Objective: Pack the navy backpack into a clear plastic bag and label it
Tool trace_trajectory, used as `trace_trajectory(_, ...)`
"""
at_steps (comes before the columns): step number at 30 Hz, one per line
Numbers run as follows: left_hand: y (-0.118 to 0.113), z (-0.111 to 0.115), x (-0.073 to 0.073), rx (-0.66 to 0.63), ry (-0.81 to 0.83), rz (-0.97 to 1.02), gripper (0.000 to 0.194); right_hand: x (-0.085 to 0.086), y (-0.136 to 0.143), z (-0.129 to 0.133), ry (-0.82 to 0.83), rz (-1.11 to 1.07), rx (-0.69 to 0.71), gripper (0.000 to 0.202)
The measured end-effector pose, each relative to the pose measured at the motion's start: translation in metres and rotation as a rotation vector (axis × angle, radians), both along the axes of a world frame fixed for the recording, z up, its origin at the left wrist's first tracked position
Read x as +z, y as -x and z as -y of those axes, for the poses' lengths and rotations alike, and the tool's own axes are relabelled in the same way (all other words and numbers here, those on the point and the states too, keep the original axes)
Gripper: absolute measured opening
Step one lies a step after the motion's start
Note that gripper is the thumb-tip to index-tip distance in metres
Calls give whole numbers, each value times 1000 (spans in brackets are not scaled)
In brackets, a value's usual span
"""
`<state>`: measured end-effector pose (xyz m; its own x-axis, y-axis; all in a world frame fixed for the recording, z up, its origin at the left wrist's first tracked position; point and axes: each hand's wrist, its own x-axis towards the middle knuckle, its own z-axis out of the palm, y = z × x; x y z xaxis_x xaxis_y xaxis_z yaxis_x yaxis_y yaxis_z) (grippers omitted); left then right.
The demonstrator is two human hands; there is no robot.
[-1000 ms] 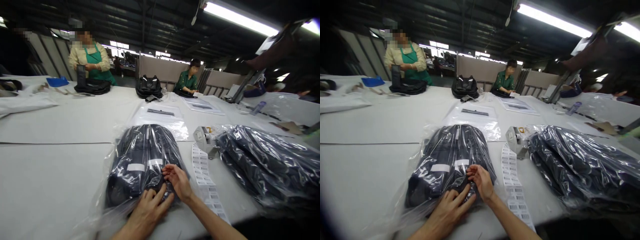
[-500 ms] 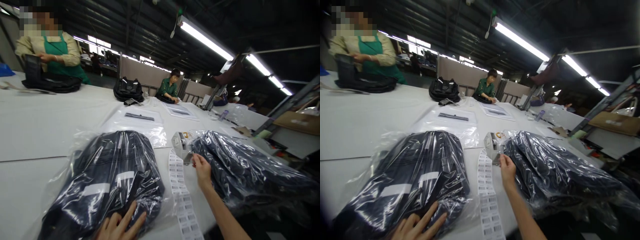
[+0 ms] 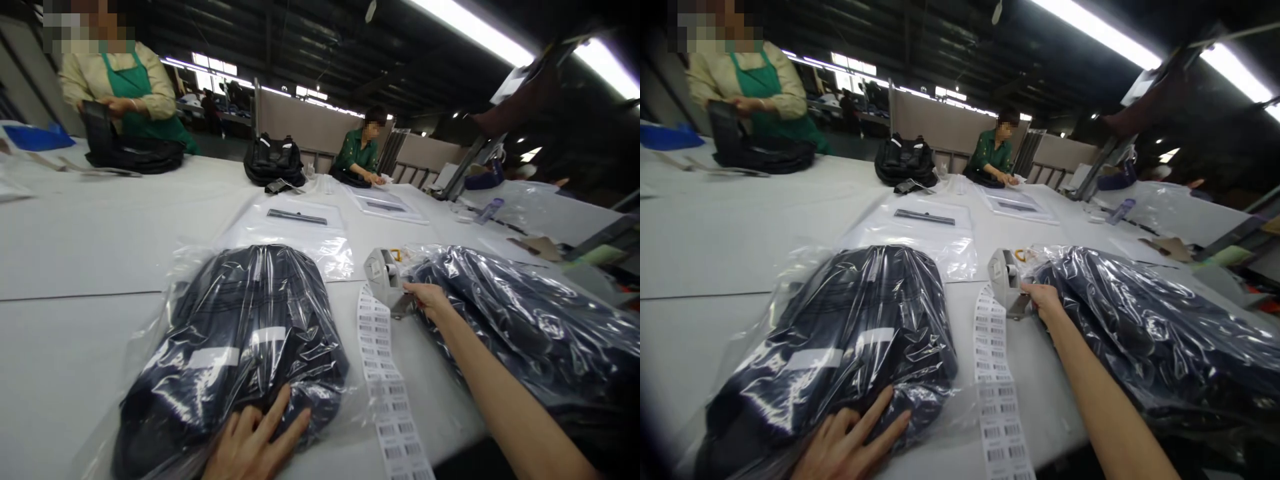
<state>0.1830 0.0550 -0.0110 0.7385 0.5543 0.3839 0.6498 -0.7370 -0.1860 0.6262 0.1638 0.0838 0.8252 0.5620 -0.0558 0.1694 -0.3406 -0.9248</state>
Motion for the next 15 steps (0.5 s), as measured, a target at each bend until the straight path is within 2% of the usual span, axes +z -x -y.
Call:
trace_trajectory(3, -1, 5, 7, 55, 49, 16, 70, 3, 1, 10, -94, -2, -50, 20)
trace_trajectory(8, -3, 7, 9, 60, 60, 18, 72, 4, 9, 44, -194, -3, -61, 32)
trace_trajectory(11, -3, 7, 8, 61, 59, 19, 73, -12, 18, 60, -173, -45, -2, 30)
trace_trajectory(15, -3, 7, 6, 54, 59, 50, 72, -47, 31, 66, -123, -90, 63, 25)
